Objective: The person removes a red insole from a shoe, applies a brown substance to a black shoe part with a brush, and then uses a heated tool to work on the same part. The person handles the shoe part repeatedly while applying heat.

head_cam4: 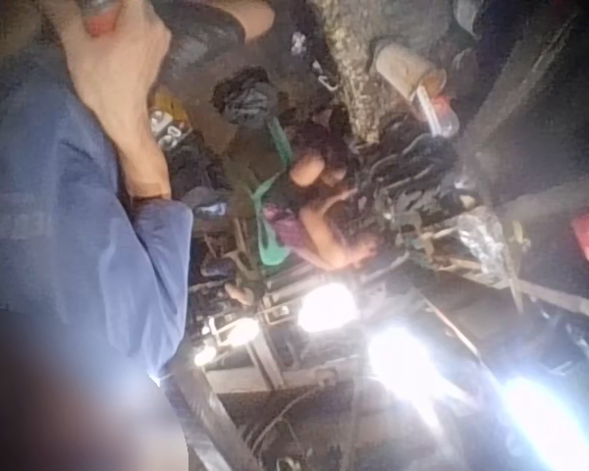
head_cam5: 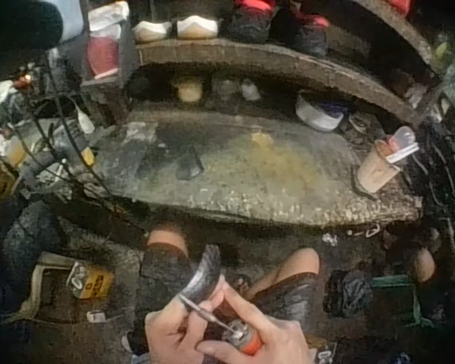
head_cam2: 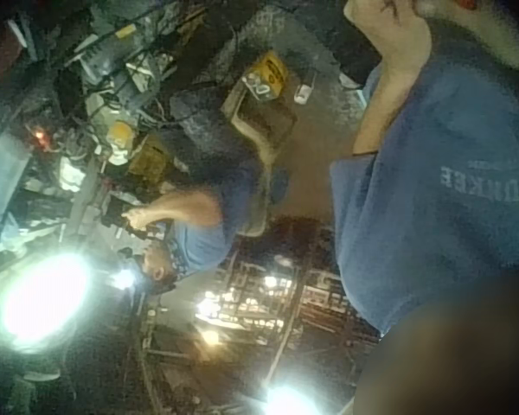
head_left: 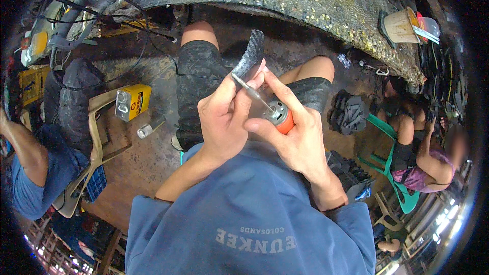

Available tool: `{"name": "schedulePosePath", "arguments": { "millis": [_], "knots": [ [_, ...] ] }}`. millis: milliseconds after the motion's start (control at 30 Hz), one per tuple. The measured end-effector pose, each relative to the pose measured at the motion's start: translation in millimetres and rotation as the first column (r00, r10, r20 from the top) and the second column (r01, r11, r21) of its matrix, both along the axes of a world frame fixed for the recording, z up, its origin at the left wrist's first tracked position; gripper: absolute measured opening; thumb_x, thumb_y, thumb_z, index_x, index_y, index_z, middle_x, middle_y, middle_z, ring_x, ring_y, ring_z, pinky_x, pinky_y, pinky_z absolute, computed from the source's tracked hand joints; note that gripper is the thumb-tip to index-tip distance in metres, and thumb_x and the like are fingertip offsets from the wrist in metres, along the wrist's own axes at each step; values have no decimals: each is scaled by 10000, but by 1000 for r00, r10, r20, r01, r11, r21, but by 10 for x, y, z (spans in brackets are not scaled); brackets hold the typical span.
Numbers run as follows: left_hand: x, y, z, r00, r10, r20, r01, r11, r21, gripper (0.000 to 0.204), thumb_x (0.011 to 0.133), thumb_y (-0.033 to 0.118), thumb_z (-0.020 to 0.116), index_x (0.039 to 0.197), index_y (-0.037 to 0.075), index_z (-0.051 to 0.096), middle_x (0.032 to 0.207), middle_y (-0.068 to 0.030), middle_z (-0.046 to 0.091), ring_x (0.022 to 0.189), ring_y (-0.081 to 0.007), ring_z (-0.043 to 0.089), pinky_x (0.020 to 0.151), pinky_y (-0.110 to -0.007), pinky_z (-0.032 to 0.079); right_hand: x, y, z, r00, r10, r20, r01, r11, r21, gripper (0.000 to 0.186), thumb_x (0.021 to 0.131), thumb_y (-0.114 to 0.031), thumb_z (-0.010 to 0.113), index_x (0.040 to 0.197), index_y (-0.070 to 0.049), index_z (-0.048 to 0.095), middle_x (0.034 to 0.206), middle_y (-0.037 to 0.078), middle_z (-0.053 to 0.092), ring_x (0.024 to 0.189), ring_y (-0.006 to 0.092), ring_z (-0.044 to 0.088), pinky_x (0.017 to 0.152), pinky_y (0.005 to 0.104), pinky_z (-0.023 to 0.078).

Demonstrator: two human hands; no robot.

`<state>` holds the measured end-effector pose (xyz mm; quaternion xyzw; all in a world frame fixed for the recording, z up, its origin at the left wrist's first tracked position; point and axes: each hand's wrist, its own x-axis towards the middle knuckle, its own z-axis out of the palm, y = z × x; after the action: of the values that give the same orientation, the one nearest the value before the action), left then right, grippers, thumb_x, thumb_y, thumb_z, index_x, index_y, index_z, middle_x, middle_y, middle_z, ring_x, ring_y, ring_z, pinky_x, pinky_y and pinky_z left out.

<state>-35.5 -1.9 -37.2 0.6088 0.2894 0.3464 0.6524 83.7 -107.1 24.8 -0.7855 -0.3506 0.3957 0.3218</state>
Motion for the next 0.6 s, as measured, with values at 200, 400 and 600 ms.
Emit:
{"name": "schedulePosePath", "arguments": {
  "millis": [200, 400, 600],
  "knots": [
    [-64, 128, -62, 997, -34, -64, 44, 985, 164, 330, 1094, 9, 543, 1387, -92, 656, 1322, -201, 756, 1142, -235, 771, 976, -328, 603, 85, -9, -82, 980, -12, -198, 48, 983, 177, 776, 862, -289, 914, 1554, -138, 598, 1265, 138, 780, 1097, 187, 754, 967, 359, 573],
    [-111, 230, -84, 994, -73, -86, 94, 956, 277, 338, 1086, 35, 572, 1392, -77, 664, 1299, -193, 767, 1068, -252, 801, 932, -336, 621, 113, -58, -21, 895, -103, -434, 149, 986, 74, 684, 896, -216, 881, 1525, -122, 627, 1409, 111, 729, 1223, 167, 687, 1085, 364, 512],
    [-115, 236, -90, 991, -45, -128, 92, 916, 391, 303, 1050, 30, 627, 1325, -67, 711, 1284, -228, 762, 1091, -305, 796, 937, -359, 620, 94, -32, -15, 892, -137, -431, 169, 985, 37, 679, 904, -225, 879, 1527, -130, 626, 1306, 96, 765, 1148, 143, 694, 1040, 345, 527]
  ]
}}
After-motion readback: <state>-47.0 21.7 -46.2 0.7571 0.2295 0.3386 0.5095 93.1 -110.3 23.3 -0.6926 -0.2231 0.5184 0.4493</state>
